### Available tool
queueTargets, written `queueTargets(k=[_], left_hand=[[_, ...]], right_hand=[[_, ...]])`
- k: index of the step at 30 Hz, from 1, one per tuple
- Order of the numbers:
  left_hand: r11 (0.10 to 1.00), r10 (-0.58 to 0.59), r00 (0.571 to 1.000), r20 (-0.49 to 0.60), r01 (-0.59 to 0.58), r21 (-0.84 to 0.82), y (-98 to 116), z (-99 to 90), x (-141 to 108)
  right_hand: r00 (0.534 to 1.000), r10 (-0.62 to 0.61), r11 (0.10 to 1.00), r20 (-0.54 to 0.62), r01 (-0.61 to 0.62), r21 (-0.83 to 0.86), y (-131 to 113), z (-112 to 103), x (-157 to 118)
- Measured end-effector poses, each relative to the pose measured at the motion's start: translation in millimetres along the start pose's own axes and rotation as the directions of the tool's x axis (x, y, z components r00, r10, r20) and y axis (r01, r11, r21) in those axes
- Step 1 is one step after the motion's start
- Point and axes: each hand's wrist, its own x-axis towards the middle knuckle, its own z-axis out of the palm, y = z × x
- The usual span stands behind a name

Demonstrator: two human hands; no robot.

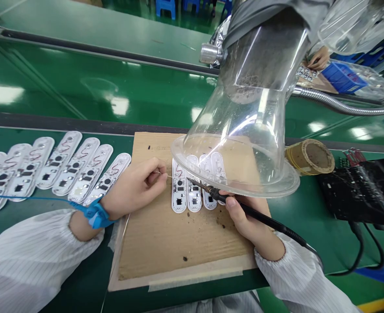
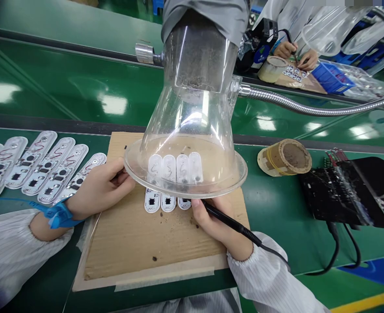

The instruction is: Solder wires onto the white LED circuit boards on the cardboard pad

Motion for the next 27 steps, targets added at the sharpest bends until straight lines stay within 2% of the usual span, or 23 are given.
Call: queueTargets(k=[11,27], left_hand=[[0.999,-0.023,1.0,0.02,0.024,-0.033,0.9,-1.2,1.4],[0.995,-0.077,0.996,0.052,0.08,-0.058,1.2,-2.0,1.3]], right_hand=[[1.0,0.022,1.0,0.004,-0.022,0.006,4.4,0.3,-4.4],[1.0,0.02,0.997,0.023,-0.022,0.071,-2.9,0.7,0.8]])
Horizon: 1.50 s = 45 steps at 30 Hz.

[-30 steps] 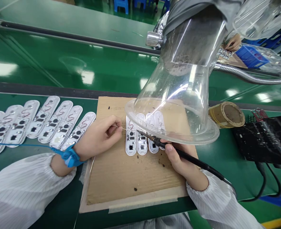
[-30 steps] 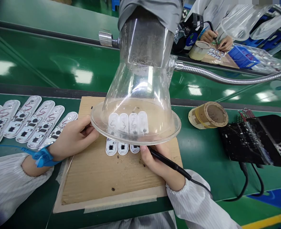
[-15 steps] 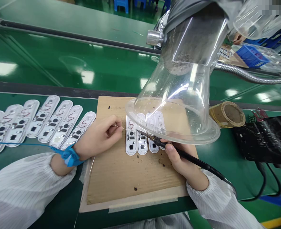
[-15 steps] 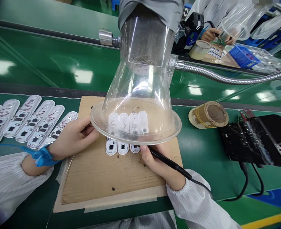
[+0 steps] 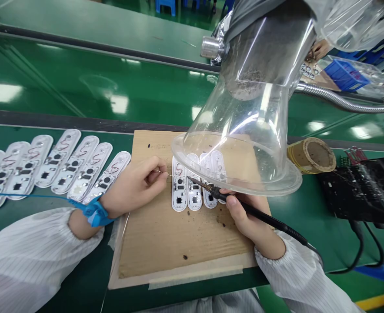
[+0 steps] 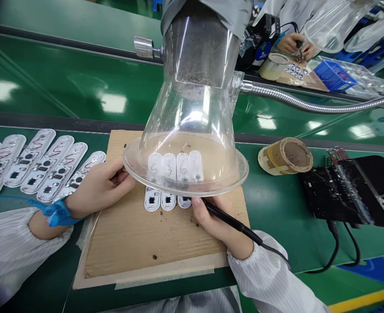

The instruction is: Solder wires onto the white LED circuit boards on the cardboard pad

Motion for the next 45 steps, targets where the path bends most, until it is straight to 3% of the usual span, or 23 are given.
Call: queueTargets(k=[16,29,36,39,45], left_hand=[[0.999,0.022,0.999,-0.026,-0.021,0.032,-3,1.6,-2],[0.984,-0.176,0.983,-0.046,0.176,-0.008,-4,3.7,-5],[0.975,-0.217,0.975,-0.056,0.213,-0.067,-6,5.7,-6],[0.982,-0.185,0.98,-0.08,0.181,-0.055,-4,4.0,-4],[0.997,-0.073,0.996,-0.043,0.075,0.031,3,1.0,-3]], right_hand=[[0.993,0.09,0.989,-0.077,-0.08,0.122,17,-4,-19],[0.995,0.068,0.973,-0.076,-0.05,0.224,12,1,-9],[0.978,0.107,0.974,-0.178,-0.067,0.216,17,1,-10],[0.973,0.133,0.968,-0.189,-0.087,0.235,17,0,-8],[0.992,0.052,0.975,-0.113,-0.026,0.221,6,1,0]])
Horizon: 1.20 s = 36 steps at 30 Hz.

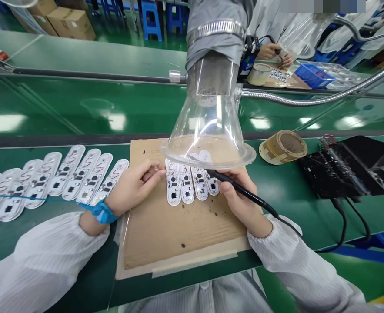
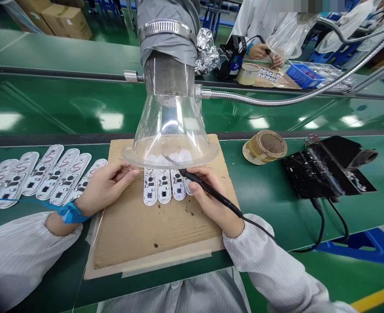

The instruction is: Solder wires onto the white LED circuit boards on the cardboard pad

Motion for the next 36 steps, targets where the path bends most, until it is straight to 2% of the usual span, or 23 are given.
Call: queueTargets(k=[5,11,21,29,36], left_hand=[[0.999,0.005,0.999,0.047,-0.003,-0.038,0,0.6,-4],[0.998,0.009,0.998,0.068,-0.004,-0.068,2,0.5,-3],[0.998,0.051,0.996,0.072,-0.049,-0.026,1,1.8,-1],[0.996,0.094,0.992,0.082,-0.095,-0.002,-4,4.8,-1],[0.991,0.135,0.988,0.072,-0.134,-0.008,-6,5.4,-2]], right_hand=[[1.0,0.009,0.999,-0.01,-0.01,-0.053,-2,1,-2],[0.994,0.062,0.995,-0.094,-0.054,0.084,10,2,-6],[1.0,0.003,0.993,0.028,0.001,-0.12,-8,1,3],[0.996,-0.027,0.991,0.084,0.037,-0.13,-6,2,4],[0.996,-0.036,0.989,0.08,0.047,-0.141,-3,2,1]])
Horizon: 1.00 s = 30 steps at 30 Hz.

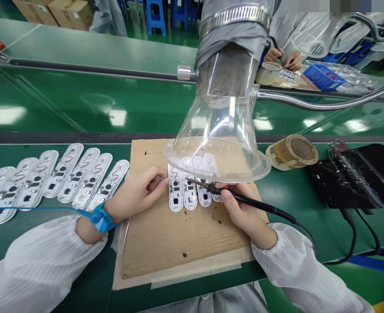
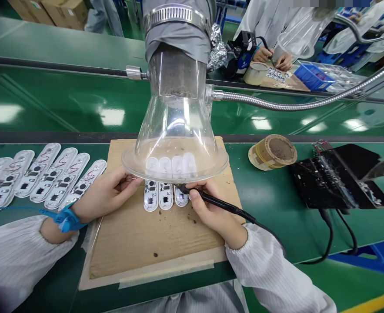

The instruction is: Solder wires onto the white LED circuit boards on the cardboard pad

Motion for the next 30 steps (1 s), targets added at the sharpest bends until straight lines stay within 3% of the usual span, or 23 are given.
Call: queueTargets(k=[11,14,19,30], left_hand=[[0.998,0.028,0.985,-0.171,-0.016,0.068,3,-0.4,-3],[0.997,0.024,0.98,-0.196,-0.008,0.081,2,-0.2,-3],[0.997,0.015,0.981,-0.195,0.001,0.083,2,-1.1,-2],[0.997,-0.044,0.989,-0.139,0.052,0.055,4,-2.8,-1]], right_hand=[[0.998,0.018,0.999,-0.058,-0.016,0.036,2,-2,-5],[1.0,0.027,0.998,0.006,-0.027,0.057,2,-2,-7],[0.992,0.076,0.995,0.097,-0.083,0.063,1,0,-10],[0.969,0.166,0.98,0.181,-0.183,0.078,2,1,-11]])
